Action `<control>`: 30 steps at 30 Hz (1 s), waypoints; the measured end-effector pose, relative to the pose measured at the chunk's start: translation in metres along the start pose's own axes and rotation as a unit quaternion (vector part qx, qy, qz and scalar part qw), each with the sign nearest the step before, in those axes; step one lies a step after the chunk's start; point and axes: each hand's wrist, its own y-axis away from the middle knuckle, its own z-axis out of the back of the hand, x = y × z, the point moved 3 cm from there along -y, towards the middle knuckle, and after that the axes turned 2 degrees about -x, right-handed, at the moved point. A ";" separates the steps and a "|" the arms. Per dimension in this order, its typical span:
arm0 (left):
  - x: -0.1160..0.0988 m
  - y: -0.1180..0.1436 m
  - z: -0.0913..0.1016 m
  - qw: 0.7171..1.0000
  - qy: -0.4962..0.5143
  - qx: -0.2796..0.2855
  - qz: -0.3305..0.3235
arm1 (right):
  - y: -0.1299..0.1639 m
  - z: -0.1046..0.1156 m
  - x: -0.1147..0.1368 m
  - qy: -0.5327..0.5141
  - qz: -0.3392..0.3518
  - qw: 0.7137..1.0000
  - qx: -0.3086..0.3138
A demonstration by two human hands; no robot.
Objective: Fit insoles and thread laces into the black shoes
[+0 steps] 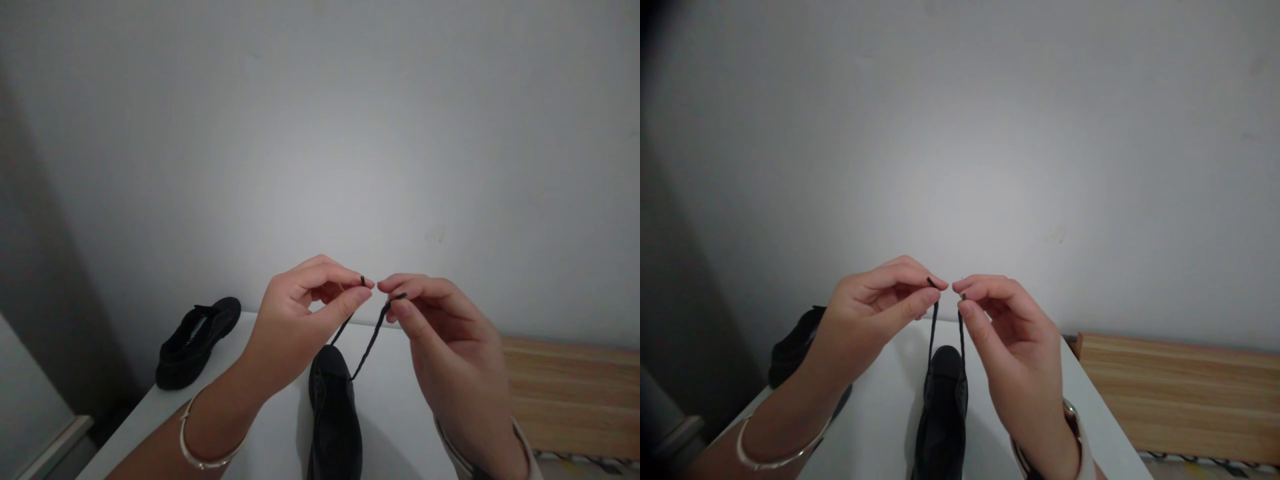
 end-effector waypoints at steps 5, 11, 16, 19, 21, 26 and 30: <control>-0.002 0.007 -0.003 0.999 -0.034 0.010 -0.041 | 0.002 -0.006 -0.001 -0.045 -0.036 0.998 0.037; -0.007 0.011 -0.002 0.996 -0.053 0.020 -0.071 | 0.004 -0.008 -0.009 -0.130 -0.118 0.982 0.071; -0.001 0.012 -0.002 0.998 -0.044 0.026 -0.045 | 0.005 -0.008 -0.014 -0.182 -0.148 0.968 0.093; 0.006 0.016 -0.003 0.999 -0.033 0.024 -0.013 | 0.006 -0.008 -0.014 -0.167 -0.140 0.972 0.083; 0.011 0.019 -0.005 0.999 -0.018 0.035 0.015 | 0.006 -0.008 -0.011 -0.139 -0.118 0.982 0.057; 0.016 0.024 -0.009 0.996 -0.070 0.050 0.012 | 0.006 -0.009 -0.004 -0.063 -0.065 0.996 0.026; 0.019 0.025 -0.008 0.993 -0.099 0.051 -0.036 | 0.008 -0.008 -0.005 -0.030 -0.039 0.998 0.038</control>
